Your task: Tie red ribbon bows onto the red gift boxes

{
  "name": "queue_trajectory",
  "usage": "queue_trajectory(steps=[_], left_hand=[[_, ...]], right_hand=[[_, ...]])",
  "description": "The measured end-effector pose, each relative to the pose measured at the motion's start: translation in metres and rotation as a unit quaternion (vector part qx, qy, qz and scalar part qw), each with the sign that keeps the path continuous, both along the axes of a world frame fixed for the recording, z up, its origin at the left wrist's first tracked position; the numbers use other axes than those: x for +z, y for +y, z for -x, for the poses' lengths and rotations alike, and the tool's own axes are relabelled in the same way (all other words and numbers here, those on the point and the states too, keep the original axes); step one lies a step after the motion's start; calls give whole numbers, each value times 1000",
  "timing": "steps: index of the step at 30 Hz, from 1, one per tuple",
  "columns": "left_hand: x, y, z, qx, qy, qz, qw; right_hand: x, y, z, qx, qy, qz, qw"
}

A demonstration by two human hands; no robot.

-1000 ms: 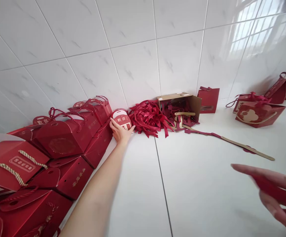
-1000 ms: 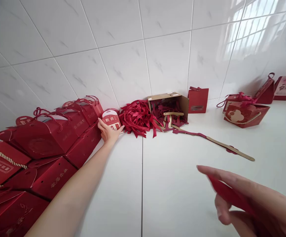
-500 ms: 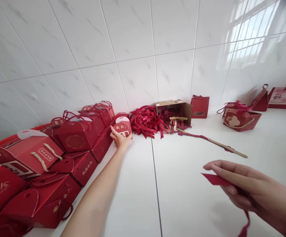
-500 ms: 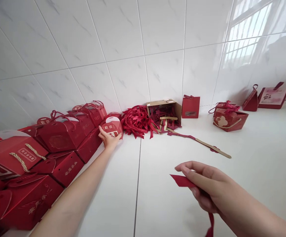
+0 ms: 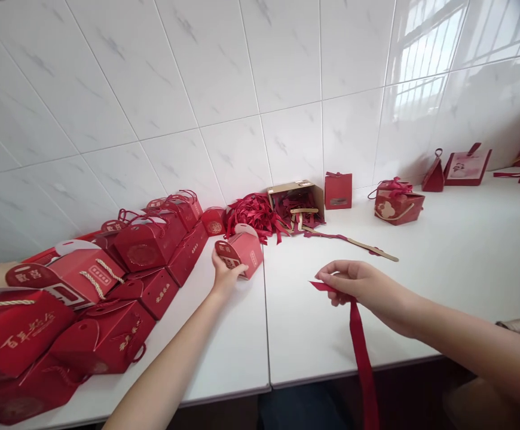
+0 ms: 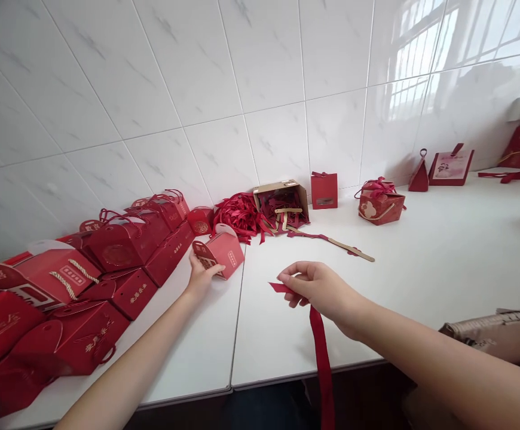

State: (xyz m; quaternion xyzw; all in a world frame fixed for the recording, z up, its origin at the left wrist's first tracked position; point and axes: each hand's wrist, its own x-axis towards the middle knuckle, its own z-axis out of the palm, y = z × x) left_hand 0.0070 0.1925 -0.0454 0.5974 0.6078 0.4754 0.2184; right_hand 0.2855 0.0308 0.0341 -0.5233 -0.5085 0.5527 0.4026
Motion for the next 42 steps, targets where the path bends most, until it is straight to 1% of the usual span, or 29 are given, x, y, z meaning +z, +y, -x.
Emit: queue_trajectory(steps=[2,4,6,8,9,11,13,15,18,20,22,23,25,26,27,29,32,35,37,40,42], left_hand=[[7,-14,-1,-105,-18,33,994],[16,-24,2,-203,-43,75,975],[24,-31,7,-306,-85,123,940],[29,-35,10,-394,-120,171,895],[29,-36,10,-423,-126,193,876],[28,-38,7,-447,-118,229,857],[26,-39,0,-454,-112,248,849],[28,-41,-9,-445,-147,228,853],[38,-47,-21,-404,-234,171,868],[46,-53,-30,-375,-245,156,880],[53,-58,-40,-351,-209,142,902],[56,-60,-46,-332,-178,127,918],[60,-62,-57,-281,-94,83,952],[62,-62,-61,-256,-47,59,964],[63,-62,-65,-235,-2,38,971],[63,-61,-72,-217,71,9,974],[63,-64,-80,-205,148,-23,967],[66,-71,-90,-215,232,-69,946],[68,-76,-98,-232,296,-115,919],[70,-83,-106,-250,398,-198,860],[69,-85,-109,-266,443,-226,826]], right_hand=[[-2,4,-3,-13,-8,-1,1000],[-4,7,-7,-30,-3,-4,1000],[-4,9,-10,-46,5,-8,999],[-3,10,-11,-58,8,-8,998],[-3,11,-12,-61,7,-8,998],[-4,11,-12,-61,3,-7,998],[-6,11,-11,-53,-8,-12,998],[-8,12,-11,-49,-41,-25,998],[-8,10,-10,-51,-87,-46,994],[-5,8,-9,-44,-80,-53,994],[0,4,-6,-31,-61,-62,996],[2,1,-5,-25,-54,-67,996],[5,-4,-2,-15,-43,-72,996],[5,-6,0,-11,-39,-70,997],[4,-8,2,-7,-35,-63,997],[1,-10,6,-5,-30,-42,999],[-6,-10,9,-16,-33,-24,999],[-10,-8,9,-49,-53,-55,996],[-9,-6,6,-75,-79,-75,991],[-7,-3,3,-105,-104,-78,986],[-6,-1,2,-112,-102,-78,985]])
